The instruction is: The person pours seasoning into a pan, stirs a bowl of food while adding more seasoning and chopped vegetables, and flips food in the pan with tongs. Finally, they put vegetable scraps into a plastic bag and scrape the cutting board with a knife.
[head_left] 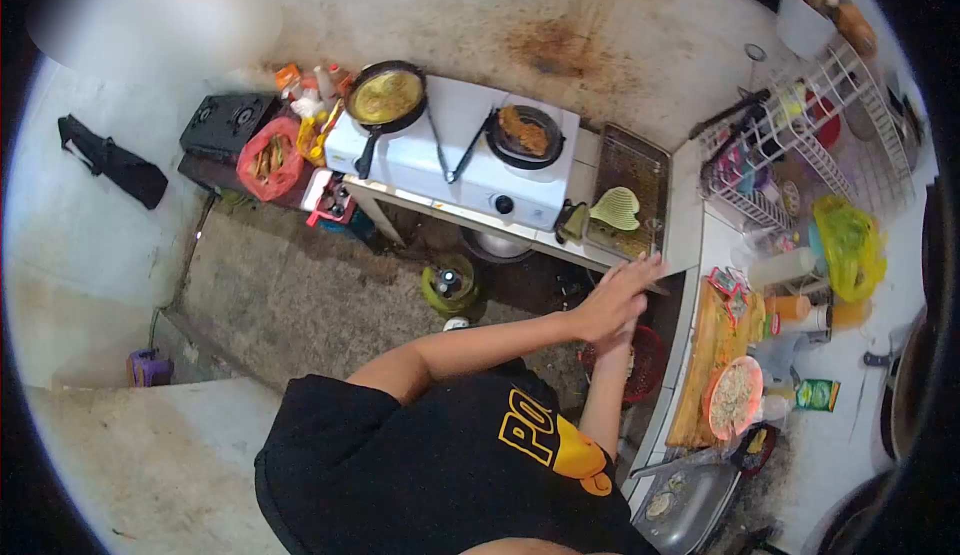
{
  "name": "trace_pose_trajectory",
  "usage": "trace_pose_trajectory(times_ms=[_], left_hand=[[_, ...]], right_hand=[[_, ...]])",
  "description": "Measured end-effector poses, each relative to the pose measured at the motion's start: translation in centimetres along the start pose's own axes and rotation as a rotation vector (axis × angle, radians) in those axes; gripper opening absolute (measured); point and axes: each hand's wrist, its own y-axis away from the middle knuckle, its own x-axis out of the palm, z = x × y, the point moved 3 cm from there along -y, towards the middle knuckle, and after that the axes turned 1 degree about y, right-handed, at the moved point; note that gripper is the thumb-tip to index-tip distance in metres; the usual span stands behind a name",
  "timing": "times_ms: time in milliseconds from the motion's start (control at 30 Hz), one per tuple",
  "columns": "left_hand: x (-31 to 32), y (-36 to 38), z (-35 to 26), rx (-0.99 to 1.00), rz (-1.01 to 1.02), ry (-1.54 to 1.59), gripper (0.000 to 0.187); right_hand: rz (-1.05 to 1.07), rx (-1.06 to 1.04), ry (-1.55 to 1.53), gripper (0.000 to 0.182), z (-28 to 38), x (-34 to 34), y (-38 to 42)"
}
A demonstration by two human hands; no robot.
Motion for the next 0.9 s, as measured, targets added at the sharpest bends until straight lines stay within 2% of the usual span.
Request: trace_pose_trajectory(times_ms=[33, 67, 100, 133, 167, 200, 233, 300, 333, 367, 400, 467, 533, 567, 600, 633, 667, 700, 733, 767, 833, 867, 900], left_hand=[[-0.5, 2.0, 1.0, 0.065, 0.131, -0.49, 0.066], [-1.9, 3.9, 3.3, -0.008, 0.072, -0.471, 0.067], [-3.4, 5.9, 6.4, -0.073, 0.014, -0.454, 0.067], [-4.0, 9.1, 11.5, -0.399, 0.126, -0.588, 0.067], [-4.7, 13.2, 15.9, -0.732, 0.238, -0.706, 0.067], [-6.6, 16.9, 18.0, -1.072, 0.185, -0.65, 0.072], [-9.0, 19.7, 18.5, -1.157, 0.016, -0.501, 0.073], [-12.0, 25.5, 21.7, -1.257, -0.027, -0.553, 0.07], [-13.7, 27.3, 21.3, -1.347, -0.14, -0.407, 0.069], [-15.2, 29.2, 20.8, -1.43, -0.251, -0.261, 0.068], [-16.1, 31.3, 21.1, -1.443, -0.265, -0.264, 0.068], [-17.1, 36.6, 23.1, -1.372, -0.695, -0.036, 0.061], [-18.0, 40.7, 23.2, -1.3, -0.931, -0.061, 0.053], [-18.5, 41.2, 21.8, -1.311, -0.945, -0.066, 0.053], [-19.3, 41.3, 19.1, -1.291, -1.122, 0.126, 0.048], [-20.3, 41.3, 16.9, -1.248, -1.292, 0.314, 0.042], [-21.2, 40.8, 14.7, -1.253, -1.303, 0.293, 0.042], [-21.7, 40.7, 12.3, -1.205, -1.424, 0.348, 0.042], [-22.3, 41.0, 10.6, -1.151, -1.542, 0.403, 0.042], [-23.0, 41.6, 9.6, -1.152, -1.549, 0.386, 0.042], [-23.2, 43.3, 8.1, -1.062, -1.717, 0.445, 0.041], [-23.7, 43.2, 6.9, -1.077, -1.713, 0.433, 0.045], [-24.4, 43.9, 6.9, -1.073, -1.71, 0.432, 0.045]], right_hand=[[0.6, 0.446, -0.574, 0.081, -2.2, -3.6, -1.4], [-0.126, 0.585, -0.424, 0.081, 1.9, 2.1, -0.9], [0.081, 0.312, -0.074, 0.084, 3.4, 4.4, -1.6], [0.171, 0.189, -0.022, 0.084, 5.2, 8.0, -1.7], [0.384, 0.215, -0.296, 0.077, 6.5, 10.9, -1.8], [0.378, 0.162, -0.104, 0.073, 6.6, 12.7, -2.1], [0.377, 0.107, 0.088, 0.069, 6.4, 13.9, -2.6], [0.244, -0.034, 0.529, 0.053, 2.3, 12.9, -4.7], [0.196, -0.035, 0.598, 0.033, -0.1, 12.9, -5.2], [0.18, 0.022, 0.638, 0.021, -3.9, 11.3, -6.2], [0.113, 0.133, 0.711, 0.016, -7.3, 10.4, -6.3], [0.169, 0.188, 0.778, 0.018, -13.9, 9.0, -6.7], [0.205, 0.32, 0.884, 0.018, -18.3, 10.1, -7.0], [0.24, 0.391, 0.946, 0.015, -20.6, 10.1, -7.5], [0.254, 0.401, 0.937, 0.015, -22.8, 10.1, -8.3], [0.349, 0.27, 1.058, 0.011, -25.1, 10.5, -9.3], [0.44, 0.135, 1.172, 0.01, -27.3, 11.1, -10.1], [0.474, 0.133, 1.259, 0.031, -29.1, 11.7, -11.2], [0.444, 0.162, 1.286, 0.045, -30.7, 12.3, -12.1], [0.414, 0.182, 1.315, 0.059, -32.3, 13.3, -13.2], [0.298, 0.154, 1.429, 0.085, -35.2, 15.1, -15.0], [0.348, 0.19, 1.481, 0.098, -35.7, 16.7, -15.8], [0.297, 0.286, 1.531, 0.107, -36.1, 18.1, -16.3]])
